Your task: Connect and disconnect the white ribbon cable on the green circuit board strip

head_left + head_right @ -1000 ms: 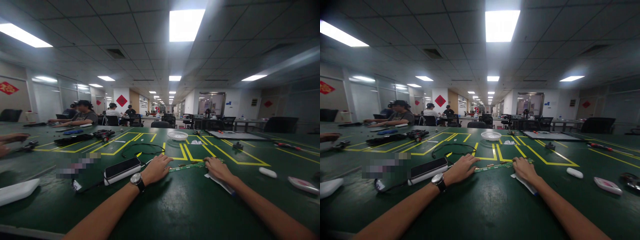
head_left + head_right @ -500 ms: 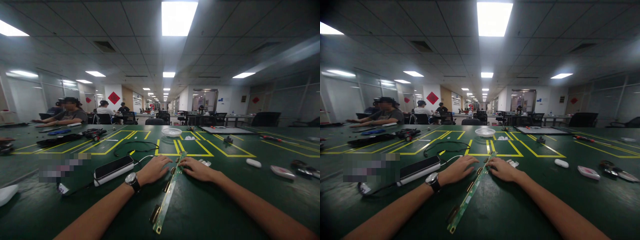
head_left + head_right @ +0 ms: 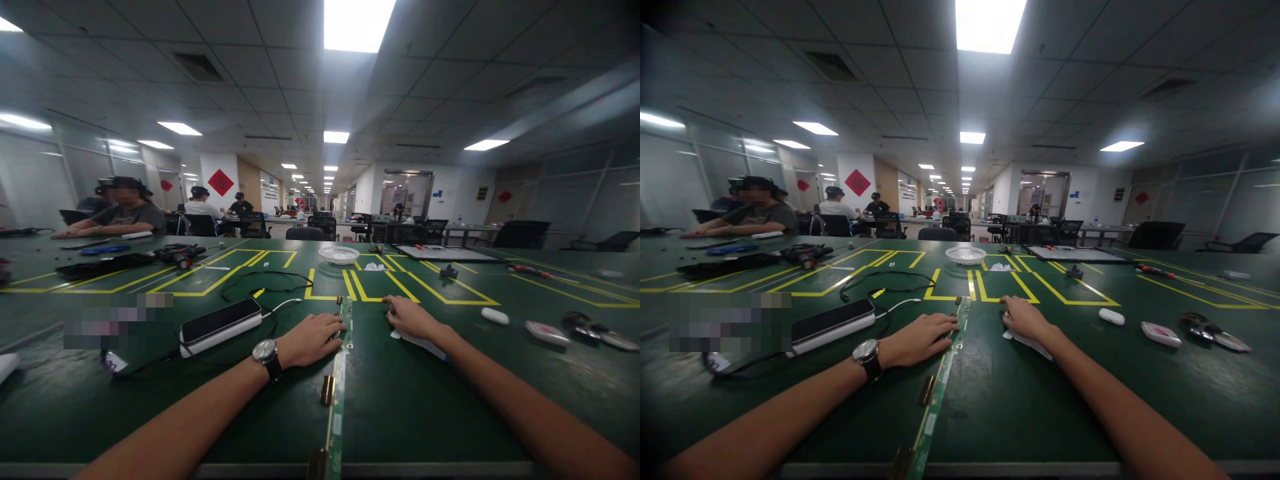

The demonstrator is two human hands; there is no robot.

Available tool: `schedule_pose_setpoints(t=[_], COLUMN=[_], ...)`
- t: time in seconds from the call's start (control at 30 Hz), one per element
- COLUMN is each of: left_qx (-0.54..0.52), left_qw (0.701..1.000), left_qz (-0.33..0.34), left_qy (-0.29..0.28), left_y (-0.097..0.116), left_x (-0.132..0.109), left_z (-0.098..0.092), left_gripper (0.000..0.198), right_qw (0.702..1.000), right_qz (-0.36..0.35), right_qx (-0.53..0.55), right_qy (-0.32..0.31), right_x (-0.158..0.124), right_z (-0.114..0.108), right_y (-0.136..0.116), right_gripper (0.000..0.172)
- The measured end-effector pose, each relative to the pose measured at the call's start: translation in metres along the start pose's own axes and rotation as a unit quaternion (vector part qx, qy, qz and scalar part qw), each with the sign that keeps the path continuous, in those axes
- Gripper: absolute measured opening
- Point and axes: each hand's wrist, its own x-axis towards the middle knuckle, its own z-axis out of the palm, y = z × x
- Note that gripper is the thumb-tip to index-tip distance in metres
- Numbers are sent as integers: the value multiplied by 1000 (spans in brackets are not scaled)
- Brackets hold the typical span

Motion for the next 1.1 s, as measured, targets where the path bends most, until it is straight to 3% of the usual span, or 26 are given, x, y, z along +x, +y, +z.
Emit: schedule_pose_setpoints(t=[0.1,0.3,0.5,0.67,0.83,1.1], left_qx=[9,17,21,11,-2,-35], left_qw=[1000,1000,999,999,1000,999], left_qz=[1,1,12,19,17,21], left_qy=[0,10,23,26,20,-4], left_y=[1,1,-2,-5,-7,-8], left_x=[0,-1,0,0,0,1], left_z=[-1,0,4,7,8,3], left_gripper=[37,37,37,36,35,36], right_qw=[995,969,965,968,957,942], right_qz=[-55,-156,-158,-150,-189,-226], right_qx=[83,193,208,197,215,240], right_qy=[-3,3,30,38,54,55], right_x=[-2,-8,-12,-13,-8,-4], right_z=[2,11,14,14,21,20], right_y=[-14,-48,-67,-71,-69,-66], right_gripper=[56,52,44,45,43,18])
